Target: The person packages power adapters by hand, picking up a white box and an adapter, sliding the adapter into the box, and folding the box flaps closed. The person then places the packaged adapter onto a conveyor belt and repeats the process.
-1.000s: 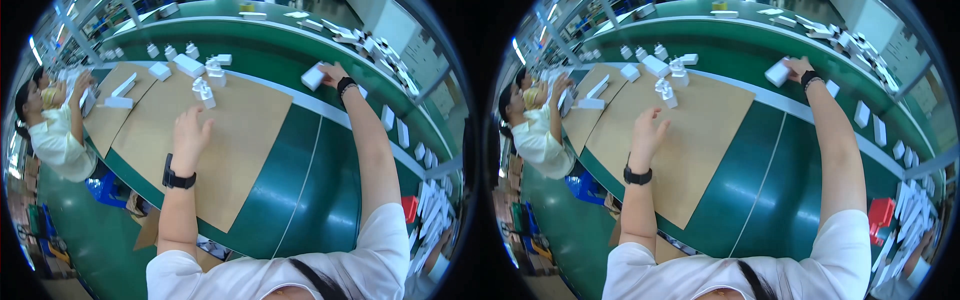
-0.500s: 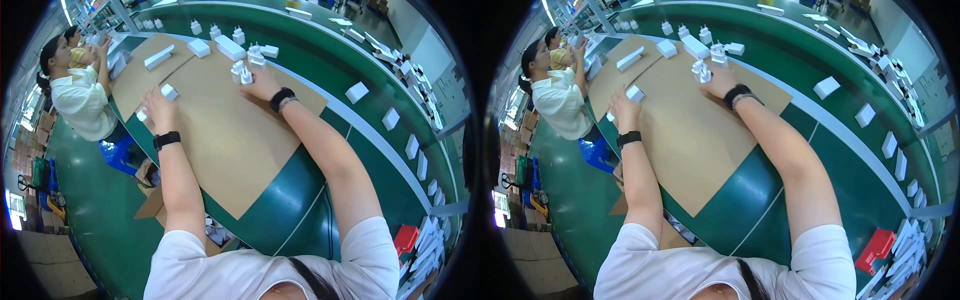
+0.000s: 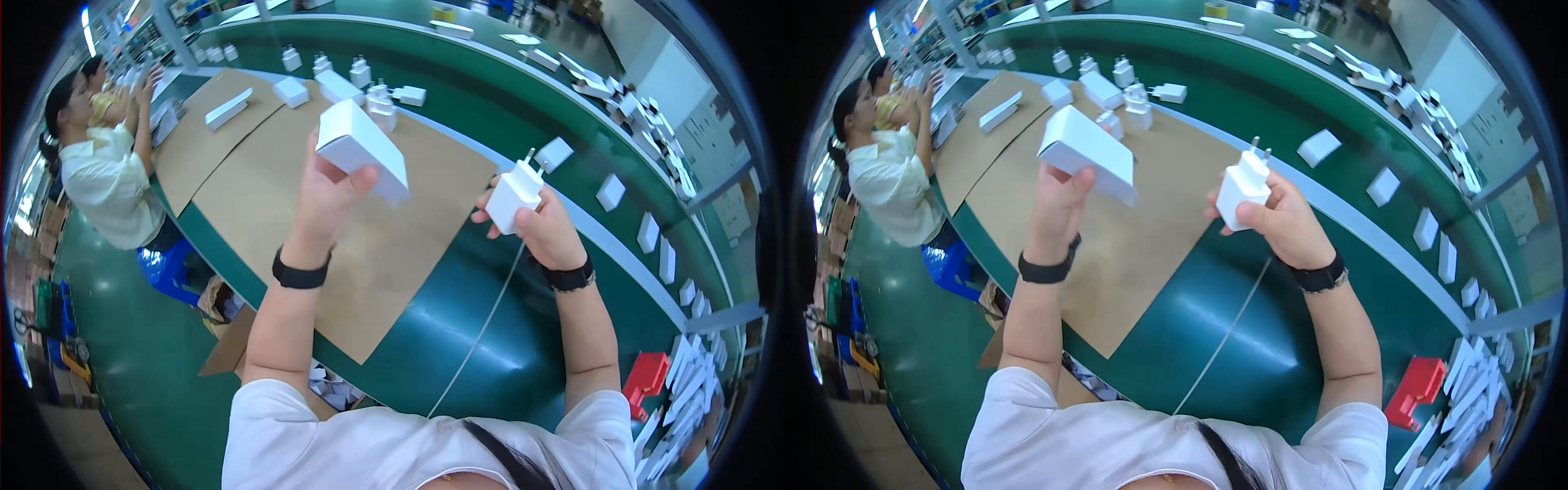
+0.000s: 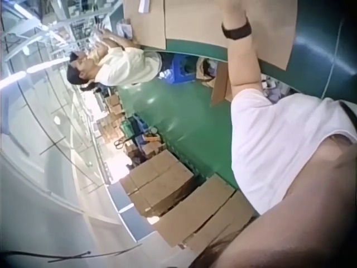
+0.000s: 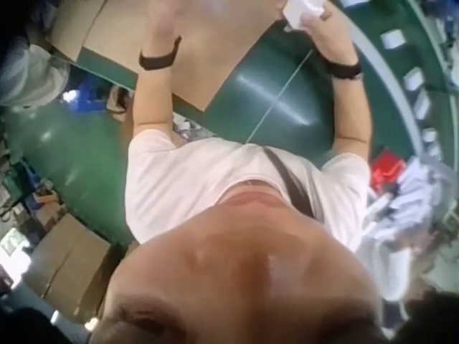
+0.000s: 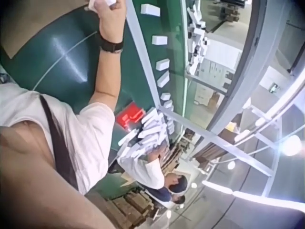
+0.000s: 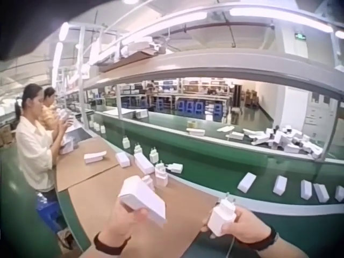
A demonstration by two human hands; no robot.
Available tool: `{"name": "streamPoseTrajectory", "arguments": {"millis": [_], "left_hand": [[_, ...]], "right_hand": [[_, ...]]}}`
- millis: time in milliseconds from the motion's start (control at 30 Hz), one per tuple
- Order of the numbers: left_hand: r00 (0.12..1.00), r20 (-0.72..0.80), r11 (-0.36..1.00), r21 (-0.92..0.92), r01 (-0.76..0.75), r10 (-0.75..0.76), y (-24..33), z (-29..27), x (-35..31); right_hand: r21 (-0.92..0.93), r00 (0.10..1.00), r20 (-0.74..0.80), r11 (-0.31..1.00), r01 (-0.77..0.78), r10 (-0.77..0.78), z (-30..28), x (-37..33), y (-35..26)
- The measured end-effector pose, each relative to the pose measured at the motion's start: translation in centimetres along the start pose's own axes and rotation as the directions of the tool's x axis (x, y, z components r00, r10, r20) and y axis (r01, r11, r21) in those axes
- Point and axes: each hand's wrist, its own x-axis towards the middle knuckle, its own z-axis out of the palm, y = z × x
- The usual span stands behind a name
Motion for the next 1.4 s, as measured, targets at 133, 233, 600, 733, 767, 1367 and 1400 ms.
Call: {"name": "streamPoseTrajectory", "arguments": {"millis": [133,233,600,733,767,1367,1400], "left_hand": [[0.929,0.148,0.920,-0.152,0.360,-0.339,-2.8,1.8,-2.0],[0.892,0.328,0.938,-0.044,0.343,-0.311,-3.2,3.5,-2.5],[0.875,0.405,0.752,0.655,-0.076,-0.264,-7.2,-0.7,-0.6],[0.900,0.367,0.759,0.647,-0.065,-0.236,-12.4,0.9,-0.4],[0.914,0.339,0.746,0.663,-0.064,-0.223,-12.8,0.9,-0.3],[0.931,0.323,0.663,0.736,-0.134,-0.170,-7.3,3.4,-1.5],[0.925,0.338,0.638,0.754,-0.157,-0.172,-7.5,3.2,-1.5]], "right_hand": [[0.146,0.994,0.106,0.989,-0.019,0.003,1.3,-0.6,-0.2],[-0.009,0.995,0.064,0.997,-0.081,0.081,1.2,-0.5,-1.0],[-0.682,0.773,0.492,0.374,0.629,-0.401,1.8,6.3,3.1],[-0.650,0.849,0.325,0.554,0.520,-0.416,-0.3,2.7,3.6],[-0.654,0.847,0.306,0.550,0.518,-0.435,-0.4,2.5,3.6],[-0.866,0.885,0.189,0.353,0.355,-0.427,-1.5,0.6,-3.2],[-0.869,0.891,0.188,0.353,0.347,-0.413,-1.5,0.8,-2.8]]}}
